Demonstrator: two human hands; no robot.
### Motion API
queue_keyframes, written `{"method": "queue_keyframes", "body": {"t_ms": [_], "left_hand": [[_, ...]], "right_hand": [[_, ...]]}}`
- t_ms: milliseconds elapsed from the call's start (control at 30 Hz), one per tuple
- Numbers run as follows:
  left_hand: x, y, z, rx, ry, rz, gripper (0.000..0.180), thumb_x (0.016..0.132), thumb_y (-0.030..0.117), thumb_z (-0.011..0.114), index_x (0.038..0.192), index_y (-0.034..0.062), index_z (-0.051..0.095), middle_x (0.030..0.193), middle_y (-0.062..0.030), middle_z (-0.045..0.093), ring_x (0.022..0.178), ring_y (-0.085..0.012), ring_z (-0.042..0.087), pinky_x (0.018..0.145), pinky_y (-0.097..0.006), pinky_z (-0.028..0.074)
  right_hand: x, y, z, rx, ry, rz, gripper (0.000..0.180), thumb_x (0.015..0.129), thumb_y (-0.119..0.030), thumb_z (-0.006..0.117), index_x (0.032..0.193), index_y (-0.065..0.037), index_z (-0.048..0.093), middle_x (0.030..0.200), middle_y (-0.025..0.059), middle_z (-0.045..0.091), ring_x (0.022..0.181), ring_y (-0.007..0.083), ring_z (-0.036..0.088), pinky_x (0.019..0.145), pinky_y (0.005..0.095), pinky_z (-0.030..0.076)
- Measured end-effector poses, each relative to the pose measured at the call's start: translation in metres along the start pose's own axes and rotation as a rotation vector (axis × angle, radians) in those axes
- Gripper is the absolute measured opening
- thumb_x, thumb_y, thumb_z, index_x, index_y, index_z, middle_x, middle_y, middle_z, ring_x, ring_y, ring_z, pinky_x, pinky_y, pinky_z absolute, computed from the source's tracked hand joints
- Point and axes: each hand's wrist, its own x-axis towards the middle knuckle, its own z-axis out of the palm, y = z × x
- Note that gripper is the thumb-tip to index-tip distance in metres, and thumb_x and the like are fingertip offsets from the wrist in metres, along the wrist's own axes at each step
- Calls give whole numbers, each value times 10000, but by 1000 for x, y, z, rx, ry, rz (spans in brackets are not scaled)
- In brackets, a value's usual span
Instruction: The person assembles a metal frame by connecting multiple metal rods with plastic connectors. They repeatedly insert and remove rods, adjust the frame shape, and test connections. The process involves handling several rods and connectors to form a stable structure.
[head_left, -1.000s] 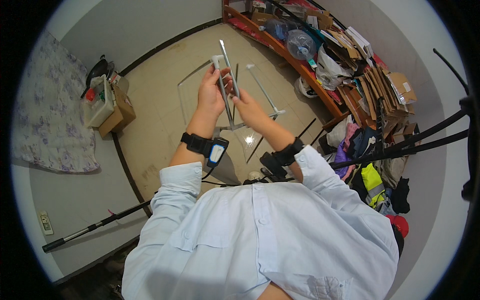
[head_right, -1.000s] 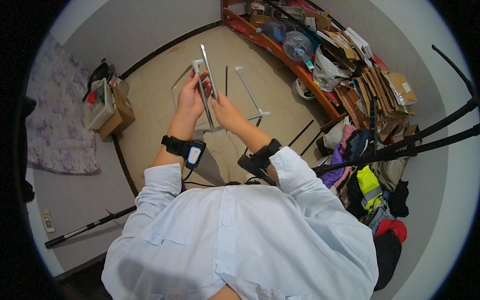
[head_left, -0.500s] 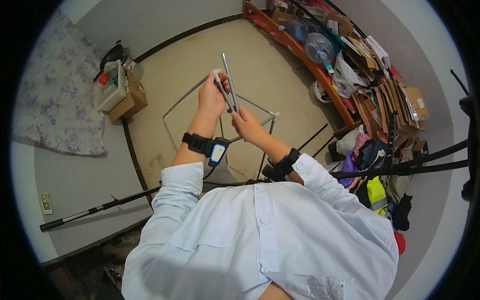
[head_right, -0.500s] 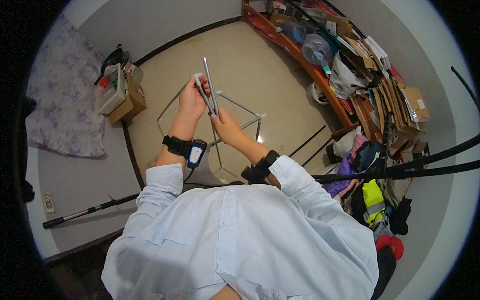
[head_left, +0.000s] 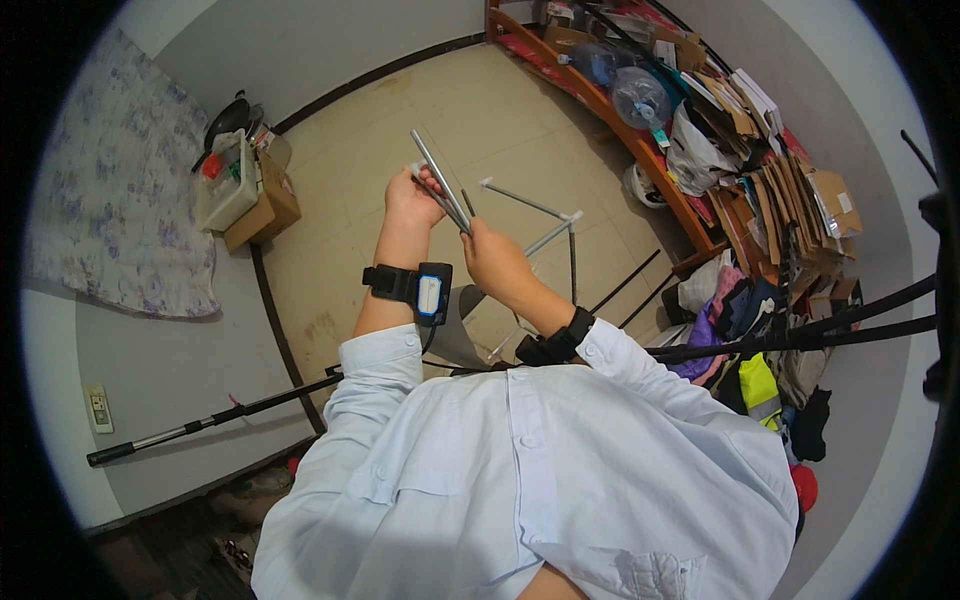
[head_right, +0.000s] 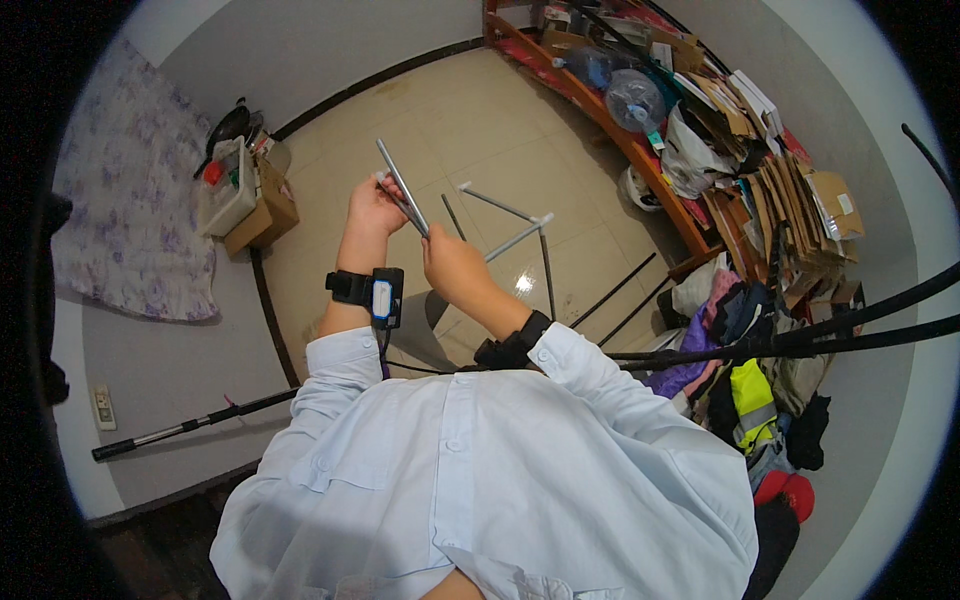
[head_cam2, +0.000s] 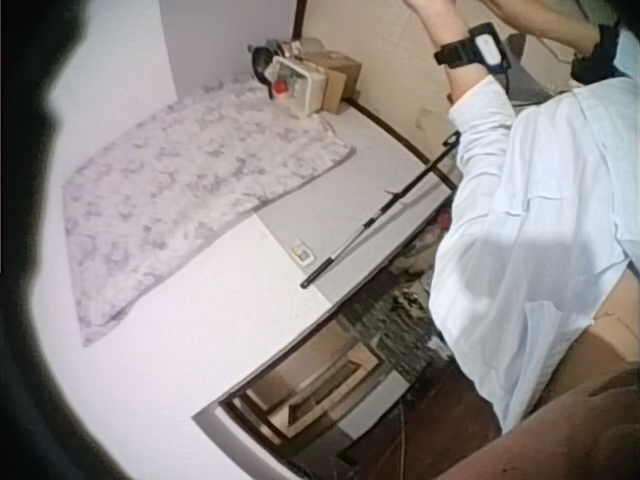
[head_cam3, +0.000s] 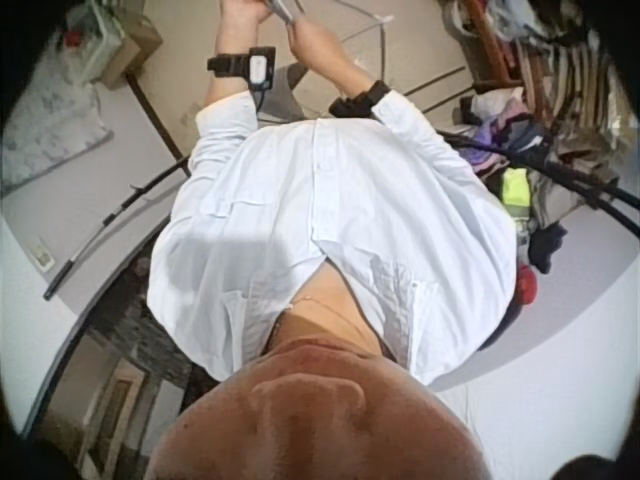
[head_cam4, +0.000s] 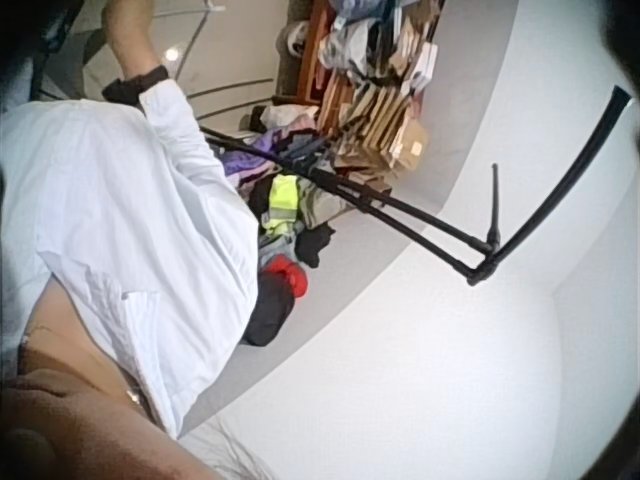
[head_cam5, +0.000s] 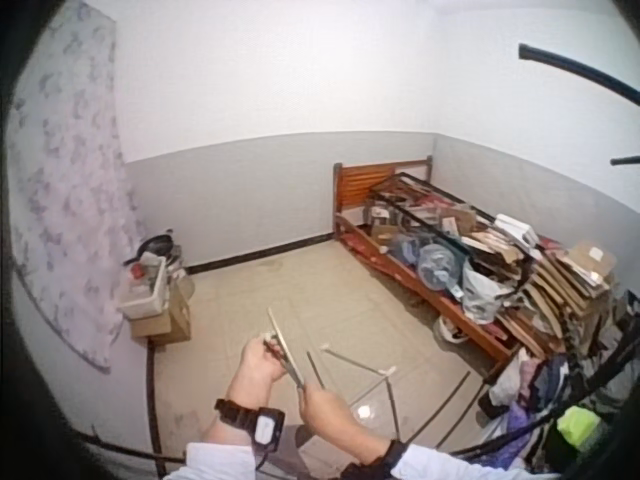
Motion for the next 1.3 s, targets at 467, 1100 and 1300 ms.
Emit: {"method": "queue_keyframes", "body": {"t_ms": [467, 1100, 1300], "left_hand": [[-26, 21, 16, 1624, 98, 729, 446, 921, 426, 457, 969, 6, 601, 907, -170, 653, 841, -263, 632, 720, -354, 480], [36, 17, 13, 1632, 208, 1081, 488, 893, 360, 384, 738, -45, 606, 648, -153, 603, 568, -258, 505, 567, -415, 385], [20, 117, 30, 1148, 131, 864, 509, 925, 455, 386, 660, 54, 554, 590, -35, 499, 511, -145, 451, 481, -339, 331]], "right_hand": [[3, 27, -58, 118, 16, 1, 196, 906, -209, 492, 894, -14, 485, 704, 233, 580, 662, 427, 555, 580, 497, 418], [-13, -5, -80, -86, 95, -101, 152, 903, -160, 493, 886, -10, 485, 689, 223, 566, 640, 428, 542, 569, 488, 409], [-32, 9, -104, 120, 116, 7, 170, 894, -171, 506, 890, -2, 485, 702, 243, 561, 652, 427, 552, 571, 473, 418]]}}
